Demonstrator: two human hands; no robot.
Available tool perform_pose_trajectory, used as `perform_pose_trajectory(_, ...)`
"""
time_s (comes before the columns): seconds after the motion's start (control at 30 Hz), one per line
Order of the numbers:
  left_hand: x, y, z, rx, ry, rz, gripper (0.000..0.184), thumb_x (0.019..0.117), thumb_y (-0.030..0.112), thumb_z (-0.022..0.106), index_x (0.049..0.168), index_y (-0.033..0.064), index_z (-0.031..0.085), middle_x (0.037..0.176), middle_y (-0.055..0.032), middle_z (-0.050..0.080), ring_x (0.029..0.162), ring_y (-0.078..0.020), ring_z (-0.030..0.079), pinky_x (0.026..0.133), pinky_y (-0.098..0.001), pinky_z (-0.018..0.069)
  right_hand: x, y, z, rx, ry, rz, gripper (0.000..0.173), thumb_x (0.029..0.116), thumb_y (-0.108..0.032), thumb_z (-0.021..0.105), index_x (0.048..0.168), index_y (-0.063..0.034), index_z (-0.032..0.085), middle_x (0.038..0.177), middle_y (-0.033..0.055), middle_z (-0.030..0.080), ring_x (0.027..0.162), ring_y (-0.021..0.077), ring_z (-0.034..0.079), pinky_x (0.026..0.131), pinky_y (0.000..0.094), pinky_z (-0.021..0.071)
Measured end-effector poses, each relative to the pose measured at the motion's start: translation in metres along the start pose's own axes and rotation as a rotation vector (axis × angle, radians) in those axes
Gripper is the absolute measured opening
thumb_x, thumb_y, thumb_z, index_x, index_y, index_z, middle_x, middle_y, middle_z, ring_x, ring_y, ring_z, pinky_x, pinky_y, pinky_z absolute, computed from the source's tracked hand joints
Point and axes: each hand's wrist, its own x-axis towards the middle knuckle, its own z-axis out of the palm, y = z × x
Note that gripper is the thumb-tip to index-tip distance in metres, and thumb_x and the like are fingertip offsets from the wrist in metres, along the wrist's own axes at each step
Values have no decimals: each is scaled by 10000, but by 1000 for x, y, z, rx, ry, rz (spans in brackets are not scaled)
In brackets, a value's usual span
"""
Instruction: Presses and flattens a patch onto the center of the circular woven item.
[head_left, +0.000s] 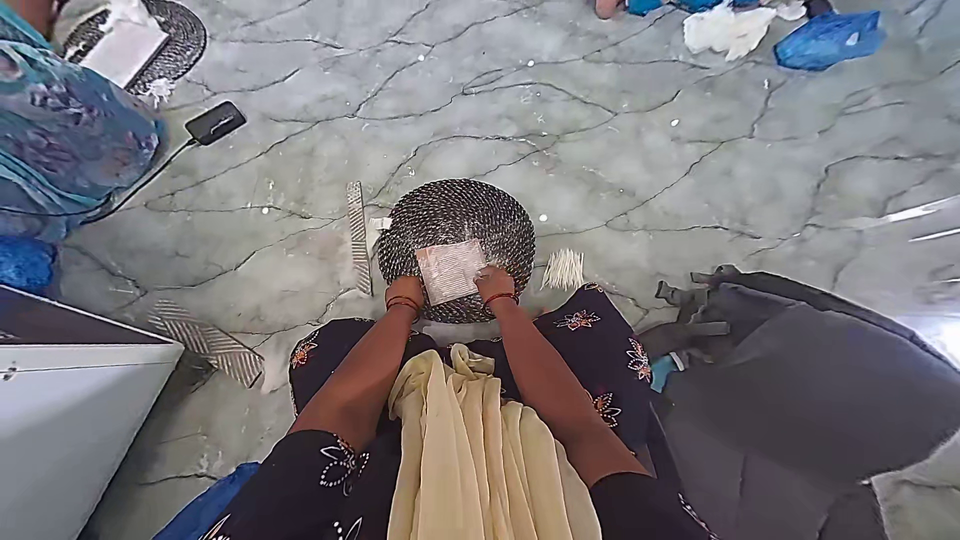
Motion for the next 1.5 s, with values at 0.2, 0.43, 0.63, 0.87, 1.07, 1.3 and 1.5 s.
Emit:
perform_pose_trajectory(0.2, -44, 15, -11, -31, 15, 106, 381, 1096, 231, 507, 1315, -54, 634, 1425, -274, 590, 1375, -416, 545, 1141, -593, 421, 10, 4, 6, 405, 45, 43, 329, 1025, -236, 655, 1251, -1, 697, 1250, 224, 692, 1194, 357, 647, 1053, 548, 468)
perform_pose_trajectory(0.43, -54, 18, -8, -10, 1, 138, 385, 1101, 268, 482, 1298, -9, 662, 1400, -244, 620, 1356, -403, 566, 1133, -596, 428, 5, -1, 14, 798, 0, 48, 222, 999, -61, 661, 1206, 15, 681, 1056, 132, 727, 794, 132, 667, 706, 294, 548)
perform_pose_trajectory(0.63, -55, 20, -3, 72, -33, 233, 393, 1106, 258, 458, 1309, -21, 648, 1364, -262, 637, 1330, -422, 584, 1113, -620, 433, 2, -2, 15, 771, 5, 22, 231, 987, -71, 683, 1199, 19, 678, 1035, 128, 722, 772, 128, 657, 705, 297, 546)
perform_pose_trajectory(0.87, -56, 21, -2, 34, -70, 334, 399, 1111, 251, 462, 1316, -39, 646, 1338, -271, 652, 1330, -431, 584, 1138, -613, 416, 4, -2, 13, 765, 25, 50, 237, 986, -77, 679, 1207, 10, 683, 1053, 140, 712, 806, 157, 640, 730, 336, 535)
perform_pose_trajectory(1.07, -65, 25, 1, -74, -77, 384, 377, 1109, 227, 479, 1260, -70, 656, 1266, -287, 674, 1272, -425, 617, 1121, -591, 427, 5, -2, 6, 804, 51, 88, 232, 985, -36, 655, 1210, 16, 673, 1015, 124, 690, 755, 130, 604, 698, 302, 522)
perform_pose_trajectory(1.3, -79, 26, 0, -104, -113, 343, 358, 1089, 219, 517, 1250, -67, 662, 1254, -290, 675, 1265, -425, 617, 1115, -587, 432, 18, 4, -16, 971, 188, 140, 227, 980, -45, 668, 1194, 26, 650, 973, 117, 665, 729, 130, 593, 667, 284, 523)
perform_pose_trajectory(1.5, -98, -10, -24, -366, 74, 286, 304, 1054, 182, 612, 1172, -86, 695, 1151, -293, 702, 1149, -436, 660, 1057, -600, 464, 35, 21, -118, 137, 255, 71, 318, 990, -208, 680, 1207, 21, 710, 1206, 257, 696, 1131, 401, 666, 1006, 606, 487)
